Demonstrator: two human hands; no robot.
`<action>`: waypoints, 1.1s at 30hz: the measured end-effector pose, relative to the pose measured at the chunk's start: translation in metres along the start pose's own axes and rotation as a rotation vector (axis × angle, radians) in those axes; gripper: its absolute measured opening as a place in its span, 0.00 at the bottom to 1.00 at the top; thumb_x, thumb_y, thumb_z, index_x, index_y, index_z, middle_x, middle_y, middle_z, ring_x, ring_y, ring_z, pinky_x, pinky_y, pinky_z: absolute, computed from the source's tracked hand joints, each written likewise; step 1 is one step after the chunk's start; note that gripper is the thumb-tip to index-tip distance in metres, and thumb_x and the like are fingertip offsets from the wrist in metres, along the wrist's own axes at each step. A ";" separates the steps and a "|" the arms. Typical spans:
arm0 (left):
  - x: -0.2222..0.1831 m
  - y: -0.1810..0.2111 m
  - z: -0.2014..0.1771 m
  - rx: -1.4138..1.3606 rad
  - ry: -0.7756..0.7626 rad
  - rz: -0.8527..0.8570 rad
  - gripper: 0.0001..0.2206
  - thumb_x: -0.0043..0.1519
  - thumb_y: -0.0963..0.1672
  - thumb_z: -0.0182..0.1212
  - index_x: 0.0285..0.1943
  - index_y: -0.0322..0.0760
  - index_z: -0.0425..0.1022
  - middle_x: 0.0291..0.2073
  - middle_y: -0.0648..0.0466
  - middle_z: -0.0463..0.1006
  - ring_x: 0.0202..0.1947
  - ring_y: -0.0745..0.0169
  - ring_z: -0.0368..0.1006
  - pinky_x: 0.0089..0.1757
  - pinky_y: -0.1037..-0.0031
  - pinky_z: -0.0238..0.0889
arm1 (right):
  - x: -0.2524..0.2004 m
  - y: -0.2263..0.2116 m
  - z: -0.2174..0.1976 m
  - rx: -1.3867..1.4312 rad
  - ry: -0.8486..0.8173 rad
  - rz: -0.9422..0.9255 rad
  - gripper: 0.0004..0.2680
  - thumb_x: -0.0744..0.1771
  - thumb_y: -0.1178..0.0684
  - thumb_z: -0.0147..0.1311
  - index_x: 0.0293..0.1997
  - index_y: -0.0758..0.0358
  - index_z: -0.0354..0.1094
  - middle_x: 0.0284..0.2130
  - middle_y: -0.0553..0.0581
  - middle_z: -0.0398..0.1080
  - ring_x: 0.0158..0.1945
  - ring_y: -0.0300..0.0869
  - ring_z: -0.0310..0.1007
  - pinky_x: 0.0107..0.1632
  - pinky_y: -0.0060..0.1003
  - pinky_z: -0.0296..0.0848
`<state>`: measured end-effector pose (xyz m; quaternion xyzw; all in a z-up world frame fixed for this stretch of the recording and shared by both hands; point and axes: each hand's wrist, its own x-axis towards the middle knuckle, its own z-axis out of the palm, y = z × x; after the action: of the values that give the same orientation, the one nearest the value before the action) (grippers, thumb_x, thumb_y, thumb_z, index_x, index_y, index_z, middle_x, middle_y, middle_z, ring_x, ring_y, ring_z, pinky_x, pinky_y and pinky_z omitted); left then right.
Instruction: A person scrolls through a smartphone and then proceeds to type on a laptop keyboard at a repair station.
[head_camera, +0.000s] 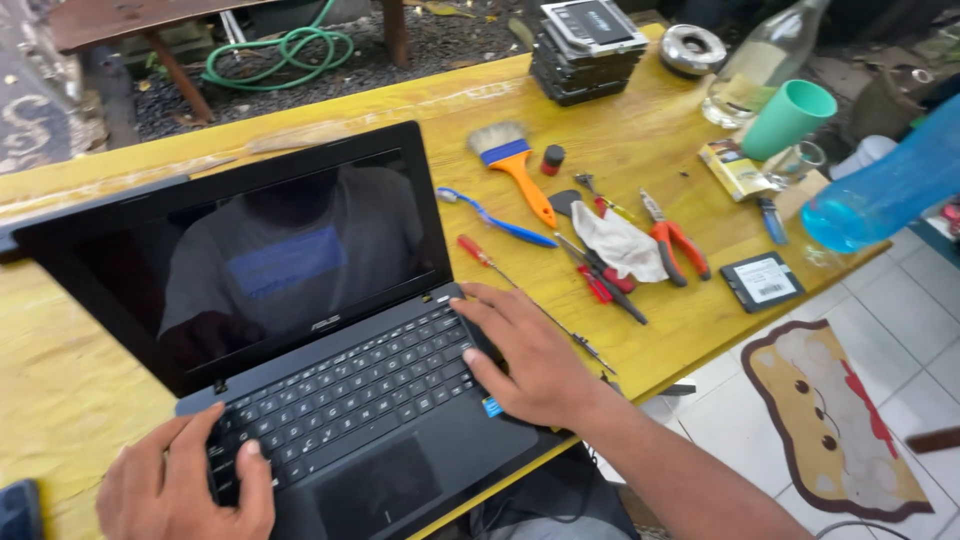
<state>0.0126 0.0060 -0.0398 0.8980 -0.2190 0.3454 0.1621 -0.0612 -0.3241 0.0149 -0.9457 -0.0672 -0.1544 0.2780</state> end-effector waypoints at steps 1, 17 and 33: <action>-0.004 -0.004 0.002 0.049 -0.027 -0.028 0.17 0.59 0.47 0.65 0.53 0.36 0.87 0.49 0.49 0.83 0.47 0.46 0.80 0.50 0.56 0.74 | 0.001 -0.002 0.000 0.016 -0.035 0.008 0.17 0.70 0.50 0.46 0.67 0.64 0.61 0.66 0.64 0.62 0.69 0.55 0.61 0.70 0.55 0.55; -0.007 -0.004 0.000 0.245 -0.188 -0.074 0.18 0.63 0.52 0.62 0.55 0.44 0.87 0.53 0.55 0.84 0.52 0.58 0.82 0.53 0.67 0.78 | 0.001 0.001 0.002 0.007 -0.031 -0.028 0.16 0.69 0.51 0.48 0.63 0.66 0.64 0.65 0.65 0.61 0.65 0.54 0.63 0.67 0.54 0.58; -0.004 -0.001 -0.001 0.185 -0.134 -0.073 0.18 0.60 0.50 0.64 0.55 0.42 0.88 0.52 0.54 0.84 0.52 0.54 0.81 0.53 0.63 0.77 | 0.001 -0.001 0.000 0.016 -0.072 0.005 0.17 0.70 0.49 0.46 0.65 0.64 0.62 0.66 0.64 0.60 0.70 0.56 0.57 0.69 0.56 0.53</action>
<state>0.0095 0.0088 -0.0420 0.9376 -0.1638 0.2970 0.0761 -0.0604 -0.3230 0.0157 -0.9486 -0.0758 -0.1192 0.2833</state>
